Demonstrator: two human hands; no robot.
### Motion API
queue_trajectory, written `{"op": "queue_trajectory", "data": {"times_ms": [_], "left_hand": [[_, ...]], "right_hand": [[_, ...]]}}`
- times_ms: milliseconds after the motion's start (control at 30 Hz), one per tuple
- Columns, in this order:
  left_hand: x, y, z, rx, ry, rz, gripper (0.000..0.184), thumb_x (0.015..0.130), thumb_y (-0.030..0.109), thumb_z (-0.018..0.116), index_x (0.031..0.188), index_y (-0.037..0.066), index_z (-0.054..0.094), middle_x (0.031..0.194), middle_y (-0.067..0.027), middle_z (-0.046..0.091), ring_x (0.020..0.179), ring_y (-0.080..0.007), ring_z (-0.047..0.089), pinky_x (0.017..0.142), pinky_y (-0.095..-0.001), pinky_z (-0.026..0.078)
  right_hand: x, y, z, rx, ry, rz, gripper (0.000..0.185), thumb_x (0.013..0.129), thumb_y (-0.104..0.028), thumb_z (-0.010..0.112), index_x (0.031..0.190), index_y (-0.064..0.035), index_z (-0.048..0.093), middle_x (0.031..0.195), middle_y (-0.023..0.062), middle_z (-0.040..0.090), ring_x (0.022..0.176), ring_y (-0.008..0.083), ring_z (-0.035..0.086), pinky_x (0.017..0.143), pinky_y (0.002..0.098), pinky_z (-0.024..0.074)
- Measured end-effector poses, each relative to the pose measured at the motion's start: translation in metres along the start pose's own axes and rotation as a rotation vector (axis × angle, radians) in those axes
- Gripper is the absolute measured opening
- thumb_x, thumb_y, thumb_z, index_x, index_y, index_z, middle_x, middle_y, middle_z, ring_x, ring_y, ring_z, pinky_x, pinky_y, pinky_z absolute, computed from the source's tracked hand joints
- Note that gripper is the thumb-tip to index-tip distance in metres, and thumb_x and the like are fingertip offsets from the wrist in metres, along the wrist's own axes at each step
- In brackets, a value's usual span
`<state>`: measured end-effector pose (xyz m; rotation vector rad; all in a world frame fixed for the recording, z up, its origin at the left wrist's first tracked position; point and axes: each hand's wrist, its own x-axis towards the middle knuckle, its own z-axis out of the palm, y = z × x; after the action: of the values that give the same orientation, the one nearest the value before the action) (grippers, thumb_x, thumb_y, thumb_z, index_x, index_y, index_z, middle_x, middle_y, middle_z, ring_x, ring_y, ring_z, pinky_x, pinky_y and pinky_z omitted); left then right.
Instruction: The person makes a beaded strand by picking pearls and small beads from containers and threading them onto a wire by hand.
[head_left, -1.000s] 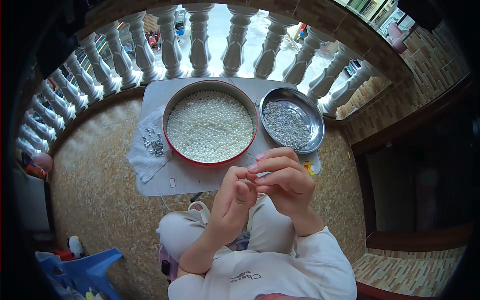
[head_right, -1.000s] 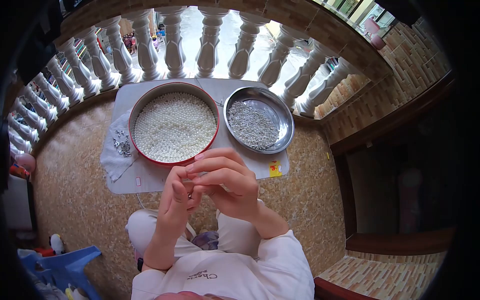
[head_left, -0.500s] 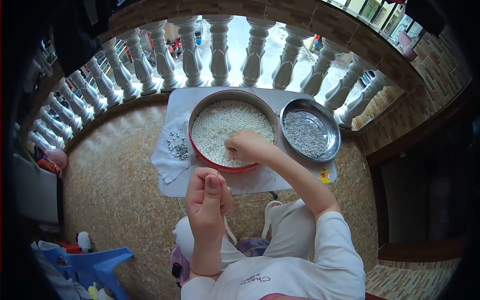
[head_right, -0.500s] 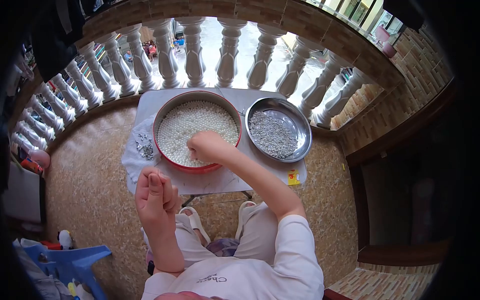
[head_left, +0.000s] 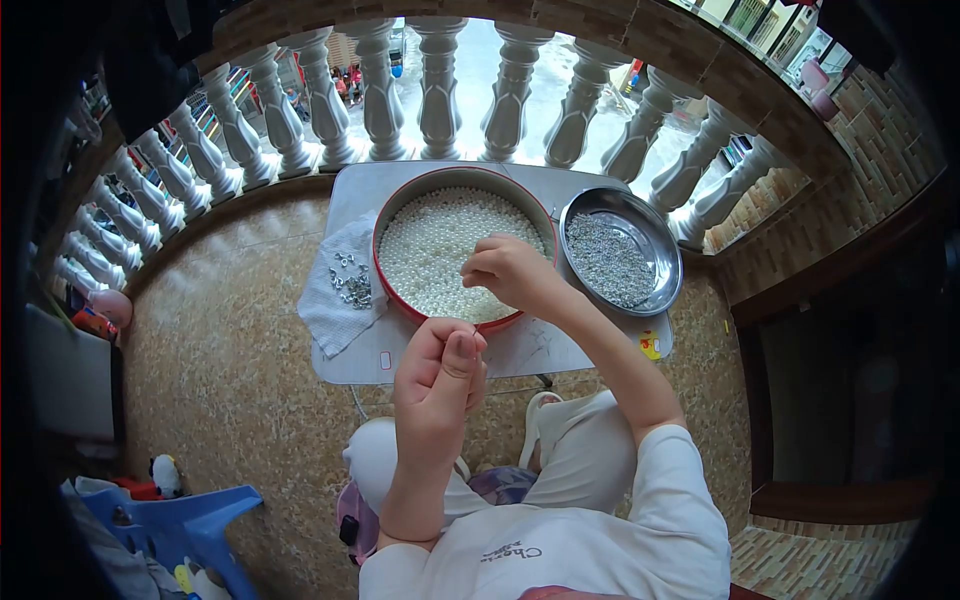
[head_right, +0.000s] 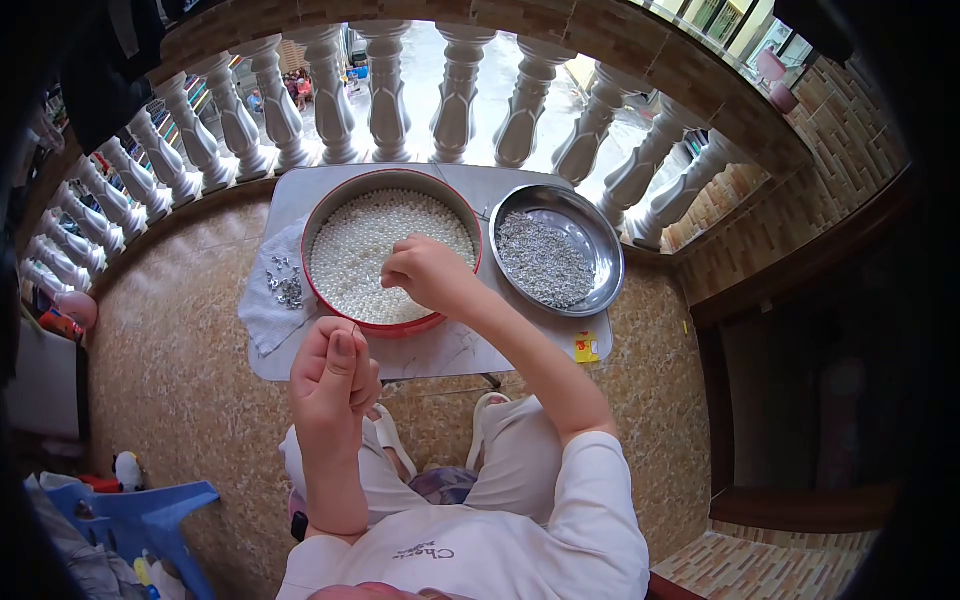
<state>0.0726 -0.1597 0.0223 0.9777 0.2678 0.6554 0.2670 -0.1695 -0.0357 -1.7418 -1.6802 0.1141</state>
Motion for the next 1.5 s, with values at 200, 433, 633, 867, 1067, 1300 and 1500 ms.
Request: {"op": "queue_trajectory", "data": {"times_ms": [200, 433, 633, 867, 1067, 1300, 1500], "left_hand": [[-0.006, 0.001, 0.011, 0.217, 0.088, 0.092, 0.007, 0.09, 0.01, 0.053, 0.089, 0.003, 0.052, 0.065, 0.0045, 0.047, 0.051, -0.0008, 0.033, 0.045, -0.0148, 0.025], [-0.017, -0.007, 0.019, 0.318, 0.096, 0.331, 0.005, 0.086, 0.004, 0.058, 0.086, 0.003, 0.054, 0.067, 0.0048, 0.049, 0.054, -0.0008, 0.034, 0.046, -0.0146, 0.026], [-0.016, -0.01, 0.023, 0.283, 0.095, 0.363, 0.006, 0.084, 0.004, 0.06, 0.085, 0.004, 0.054, 0.065, 0.0051, 0.047, 0.053, -0.0012, 0.033, 0.046, -0.0149, 0.026], [-0.02, -0.01, 0.023, 0.298, 0.051, 0.365, 0.006, 0.083, 0.003, 0.061, 0.084, 0.003, 0.055, 0.063, 0.0046, 0.048, 0.05, -0.0015, 0.031, 0.044, -0.0151, 0.025], [-0.022, -0.01, 0.031, 0.252, 0.016, 0.377, 0.007, 0.082, 0.002, 0.062, 0.083, 0.003, 0.055, 0.062, 0.0043, 0.049, 0.049, -0.0017, 0.031, 0.043, -0.0156, 0.025], [-0.022, -0.006, 0.038, 0.288, -0.036, 0.385, 0.007, 0.08, 0.0, 0.062, 0.081, 0.003, 0.056, 0.06, 0.0042, 0.049, 0.048, -0.0022, 0.031, 0.041, -0.016, 0.025], [-0.023, -0.001, 0.042, 0.292, -0.056, 0.407, 0.007, 0.08, 0.0, 0.062, 0.081, 0.003, 0.056, 0.059, 0.0043, 0.048, 0.047, -0.0023, 0.031, 0.04, -0.0162, 0.024]], "right_hand": [[-0.033, -0.07, -0.04, 1.334, 0.07, 0.398, 0.005, 0.077, -0.002, 0.064, 0.08, -0.0052, 0.064, 0.088, 0.0109, 0.065, 0.086, 0.022, 0.061, 0.08, 0.0332, 0.0502], [-0.05, -0.097, -0.036, 1.45, 0.203, -0.033, 0.01, 0.081, -0.005, 0.063, 0.091, -0.0051, 0.061, 0.091, 0.0151, 0.065, 0.094, 0.0272, 0.062, 0.085, 0.036, 0.0513], [-0.053, -0.099, -0.042, 1.328, 0.184, -0.057, 0.015, 0.08, -0.009, 0.066, 0.093, -0.0055, 0.059, 0.094, 0.0163, 0.066, 0.094, 0.0274, 0.062, 0.084, 0.0366, 0.052], [-0.058, -0.097, -0.041, 1.31, 0.227, -0.096, 0.018, 0.078, -0.012, 0.068, 0.092, -0.0057, 0.058, 0.093, 0.0162, 0.066, 0.093, 0.027, 0.063, 0.082, 0.0351, 0.053], [-0.061, -0.095, -0.045, 1.387, 0.265, -0.205, 0.022, 0.071, 0.003, 0.069, 0.091, 0.0011, 0.062, 0.092, 0.0161, 0.066, 0.091, 0.0264, 0.064, 0.083, 0.0326, 0.0536], [-0.061, -0.099, -0.055, 1.259, 0.347, -0.305, 0.024, 0.067, -0.001, 0.074, 0.088, 0.0015, 0.063, 0.088, 0.0157, 0.067, 0.085, 0.0248, 0.066, 0.075, 0.0305, 0.0558], [-0.064, -0.099, -0.062, 1.034, 0.391, -0.359, 0.026, 0.065, -0.002, 0.075, 0.088, 0.0027, 0.063, 0.084, 0.0148, 0.067, 0.079, 0.0224, 0.066, 0.068, 0.028, 0.0562]]}}
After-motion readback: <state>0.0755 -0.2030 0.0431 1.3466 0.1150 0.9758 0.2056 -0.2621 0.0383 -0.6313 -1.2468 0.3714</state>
